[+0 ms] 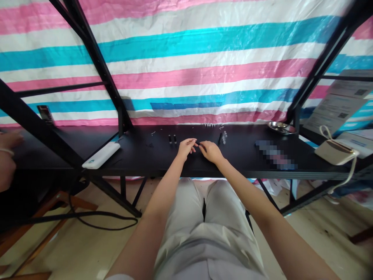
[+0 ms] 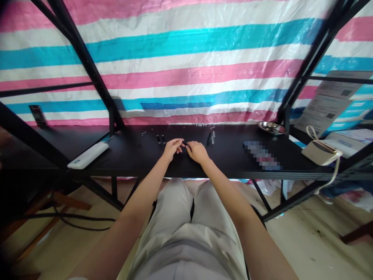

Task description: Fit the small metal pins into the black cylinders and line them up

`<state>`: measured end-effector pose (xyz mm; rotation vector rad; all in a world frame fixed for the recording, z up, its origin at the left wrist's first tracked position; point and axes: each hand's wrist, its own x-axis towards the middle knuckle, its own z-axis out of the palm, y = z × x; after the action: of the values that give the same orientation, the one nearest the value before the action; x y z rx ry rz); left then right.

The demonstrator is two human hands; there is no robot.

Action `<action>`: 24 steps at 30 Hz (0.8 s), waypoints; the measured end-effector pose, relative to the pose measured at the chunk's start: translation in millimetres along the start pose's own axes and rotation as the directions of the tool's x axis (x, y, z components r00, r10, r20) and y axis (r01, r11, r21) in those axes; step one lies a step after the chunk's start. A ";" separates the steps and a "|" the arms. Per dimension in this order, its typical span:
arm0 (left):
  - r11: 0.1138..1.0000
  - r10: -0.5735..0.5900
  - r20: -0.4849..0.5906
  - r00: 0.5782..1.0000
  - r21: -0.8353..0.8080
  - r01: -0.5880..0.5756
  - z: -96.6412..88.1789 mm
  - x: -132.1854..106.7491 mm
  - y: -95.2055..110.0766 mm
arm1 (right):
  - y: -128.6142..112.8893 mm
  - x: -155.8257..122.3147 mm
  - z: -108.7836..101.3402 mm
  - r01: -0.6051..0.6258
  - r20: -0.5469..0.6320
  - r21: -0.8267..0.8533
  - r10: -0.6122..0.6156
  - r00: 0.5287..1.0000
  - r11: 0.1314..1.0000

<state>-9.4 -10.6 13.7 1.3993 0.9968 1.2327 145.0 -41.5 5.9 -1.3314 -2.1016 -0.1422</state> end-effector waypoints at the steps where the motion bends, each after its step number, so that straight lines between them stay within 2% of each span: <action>1: 1.000 -0.016 0.024 1.000 -0.005 0.016 0.2 0.3 -0.2 | 0.4 0.2 0.7 -0.001 0.004 -0.002 0.001 1.000 1.000; 11: 0.999 -0.038 0.071 0.997 0.003 0.038 1.0 2.7 -4.0 | 12.6 -0.7 9.1 -0.076 -0.062 0.195 0.090 0.994 0.978; 24: 0.996 0.002 -0.006 1.000 0.088 -0.002 3.6 6.0 -15.1 | 8.7 -1.3 6.7 -0.078 -0.048 0.084 0.082 0.995 0.993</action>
<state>-4.5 -2.6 -0.1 1.4655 1.0656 1.2077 149.7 -35.6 -2.2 -1.3462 -1.9866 -0.0548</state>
